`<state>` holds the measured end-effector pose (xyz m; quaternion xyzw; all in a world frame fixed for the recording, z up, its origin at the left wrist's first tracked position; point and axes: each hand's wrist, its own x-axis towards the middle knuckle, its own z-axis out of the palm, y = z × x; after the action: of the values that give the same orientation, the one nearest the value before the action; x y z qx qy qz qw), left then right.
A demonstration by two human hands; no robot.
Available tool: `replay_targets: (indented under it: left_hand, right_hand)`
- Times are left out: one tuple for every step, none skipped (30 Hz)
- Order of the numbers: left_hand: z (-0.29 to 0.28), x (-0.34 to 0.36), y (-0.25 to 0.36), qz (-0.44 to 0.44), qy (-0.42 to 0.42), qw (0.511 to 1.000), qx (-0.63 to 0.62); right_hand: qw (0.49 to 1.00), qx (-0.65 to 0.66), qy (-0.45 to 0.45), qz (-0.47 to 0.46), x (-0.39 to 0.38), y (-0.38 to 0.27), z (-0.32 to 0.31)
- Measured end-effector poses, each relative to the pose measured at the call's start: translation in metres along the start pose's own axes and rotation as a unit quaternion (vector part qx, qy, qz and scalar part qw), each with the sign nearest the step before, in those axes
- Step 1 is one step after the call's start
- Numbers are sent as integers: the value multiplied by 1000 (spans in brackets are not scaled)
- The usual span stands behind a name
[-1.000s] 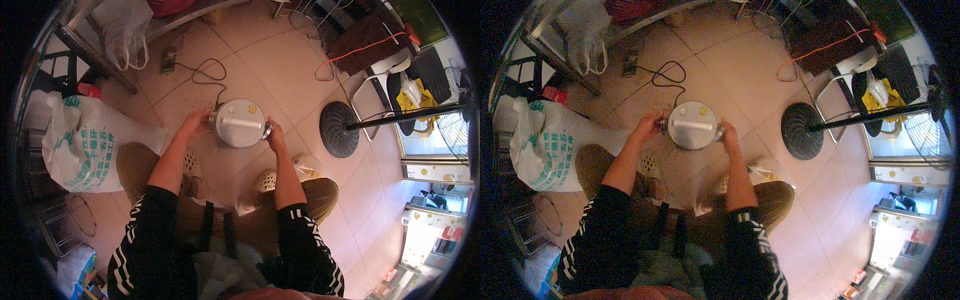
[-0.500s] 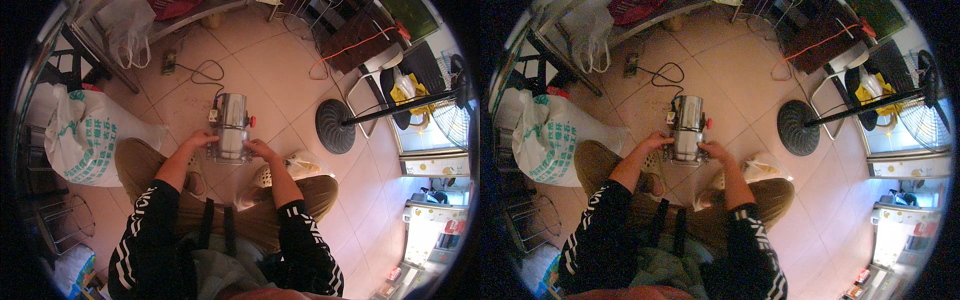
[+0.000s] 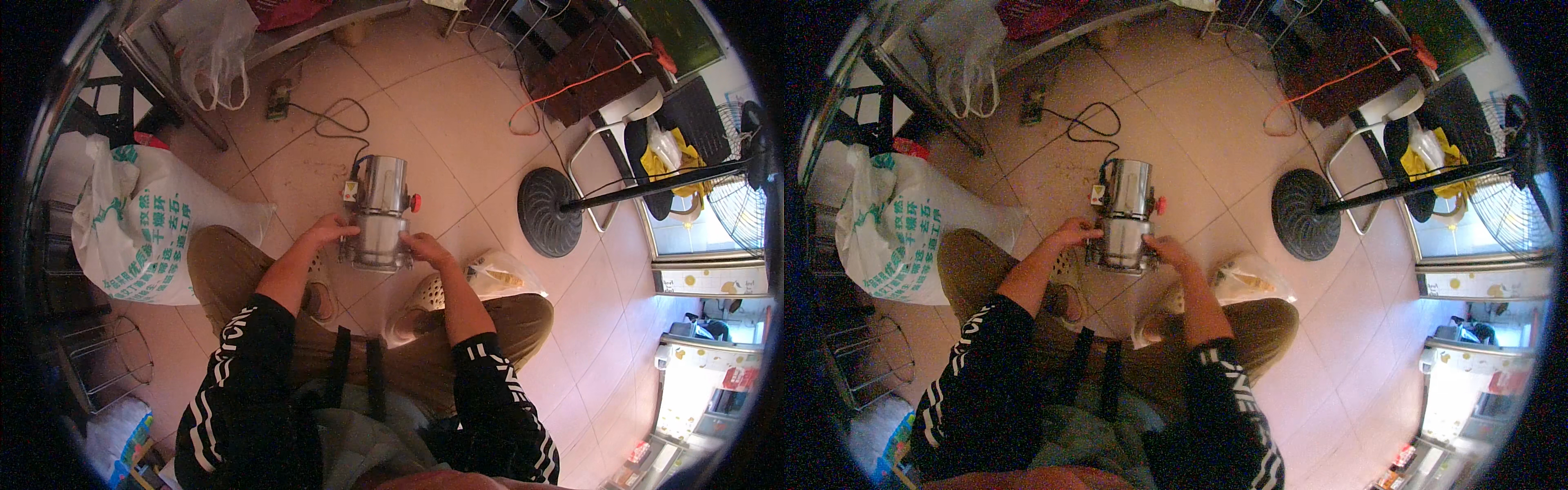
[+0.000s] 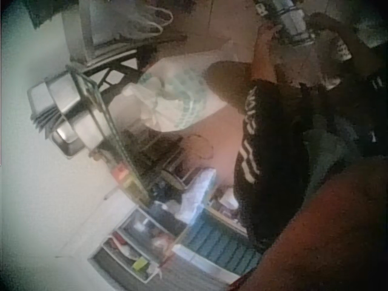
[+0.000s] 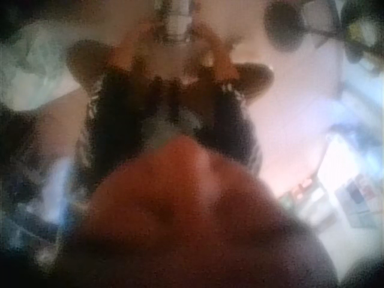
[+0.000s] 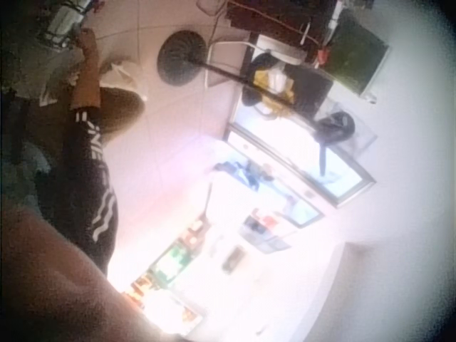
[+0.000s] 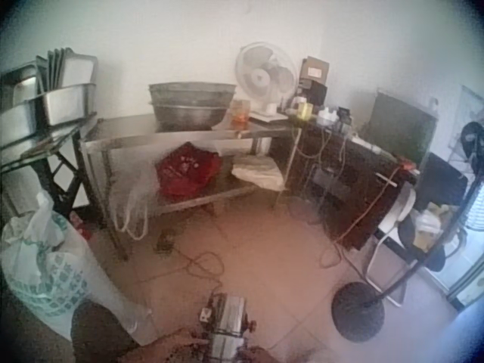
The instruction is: The person sits on the floor and operates a small electric grinder, repeatedly shaking and rotating the container to process the contents. After grinding, the person opens the lid, stands up, and retrieves a plastic bag from a nearby shelf.
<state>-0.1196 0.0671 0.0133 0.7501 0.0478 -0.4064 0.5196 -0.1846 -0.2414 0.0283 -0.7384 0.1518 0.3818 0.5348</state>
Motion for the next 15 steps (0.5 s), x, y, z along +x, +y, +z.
replay_targets:
  left_hand:
    - [0,-3,3,-6,13,1000,-3]
    - [0,-6,8,-20,21,1000,-9]
    - [-3,-7,13,-22,6,1000,-7]
    - [-8,-6,19,-31,-15,999,-9]
    - [-13,-5,24,-41,-35,998,-11]
    - [-16,-6,25,-28,-30,998,-54]
    - [-19,-6,26,-15,-25,995,-96]
    - [-23,-4,27,-15,-26,990,-136]
    - [-27,-1,29,10,-8,984,-177]
    - [-33,3,31,21,5,976,-215]
    - [-34,9,34,26,18,969,-245]
    - [-38,11,33,33,7,960,-278]
    - [-42,15,34,46,-15,951,-306]
    - [-42,21,36,55,-8,935,-351]
    - [-41,27,39,80,-23,910,-405]
  right_hand:
    - [1000,16,0,13,-1,-1,-2]
    - [999,36,-1,24,-3,-4,-7]
    - [998,57,-1,35,-6,-7,-13]
    - [996,77,-2,47,-9,-11,-19]
    - [999,37,-4,1,-12,-16,-25]
    - [999,-5,-6,-45,-15,-23,-30]
    - [999,-12,6,-33,-17,-32,-33]
    - [998,56,15,19,-20,-42,-37]
    - [998,54,29,-7,-22,-52,-39]
    - [997,44,53,-21,-24,-62,-42]
    - [995,24,95,-37,-29,-68,-47]
    - [978,167,92,-83,-32,-71,-44]
    - [966,227,103,-65,-28,-76,-43]
    - [949,290,112,-60,-23,-79,-45]
    - [942,304,120,-79,-15,-82,-46]
